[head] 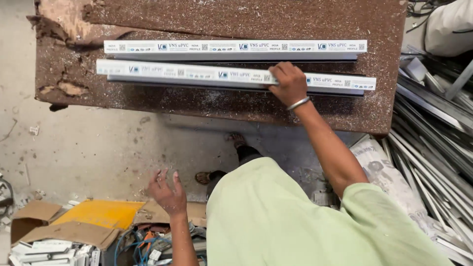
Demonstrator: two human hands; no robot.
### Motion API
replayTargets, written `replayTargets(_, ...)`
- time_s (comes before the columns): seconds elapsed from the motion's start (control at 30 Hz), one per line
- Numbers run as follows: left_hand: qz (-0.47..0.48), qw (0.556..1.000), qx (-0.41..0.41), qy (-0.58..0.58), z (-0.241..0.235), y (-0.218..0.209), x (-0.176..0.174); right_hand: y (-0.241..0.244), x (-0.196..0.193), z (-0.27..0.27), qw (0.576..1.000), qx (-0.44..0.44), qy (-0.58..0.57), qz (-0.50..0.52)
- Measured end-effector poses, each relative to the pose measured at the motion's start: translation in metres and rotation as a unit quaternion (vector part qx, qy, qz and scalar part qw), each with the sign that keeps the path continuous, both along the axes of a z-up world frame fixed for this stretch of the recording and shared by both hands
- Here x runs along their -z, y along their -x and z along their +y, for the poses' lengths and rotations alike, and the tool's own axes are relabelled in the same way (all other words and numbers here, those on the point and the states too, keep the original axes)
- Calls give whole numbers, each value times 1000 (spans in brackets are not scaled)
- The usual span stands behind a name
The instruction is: The person measures and cuts a uPVC window or door profile using a miter saw.
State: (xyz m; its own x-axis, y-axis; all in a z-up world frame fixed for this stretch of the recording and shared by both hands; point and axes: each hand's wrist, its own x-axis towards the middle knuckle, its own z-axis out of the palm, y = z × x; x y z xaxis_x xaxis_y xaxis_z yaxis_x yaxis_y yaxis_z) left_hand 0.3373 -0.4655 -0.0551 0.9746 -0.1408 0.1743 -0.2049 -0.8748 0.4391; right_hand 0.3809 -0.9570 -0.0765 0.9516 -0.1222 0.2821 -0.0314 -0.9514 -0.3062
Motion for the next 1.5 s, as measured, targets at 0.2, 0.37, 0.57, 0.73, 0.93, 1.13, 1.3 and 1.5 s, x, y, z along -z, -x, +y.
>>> replayTargets(0.2,91,995,-34,-1,36,81,61,-19,17,-19,999,-22,29,-21)
replayTargets(0.37,130,981,-143,-12,69,152,82,-15,19,-11,998,-64,10,22)
replayTargets(0.57,143,953,-266,10,86,221,94,-20,30,-12,998,-32,37,27)
replayTargets(0.73,216,912,-349,5,96,264,108,-38,31,8,999,8,20,42)
replayTargets(0.93,161,878,-447,60,95,295,97,-31,24,132,997,-71,18,-16)
replayTargets(1.13,-29,822,-558,114,122,286,39,14,32,330,920,-378,-91,39)
replayTargets(1.3,-158,765,-611,127,209,285,-25,59,67,441,827,-541,-77,136)
replayTargets(1.5,-268,697,-651,133,368,287,-85,67,144,501,771,-556,-89,296)
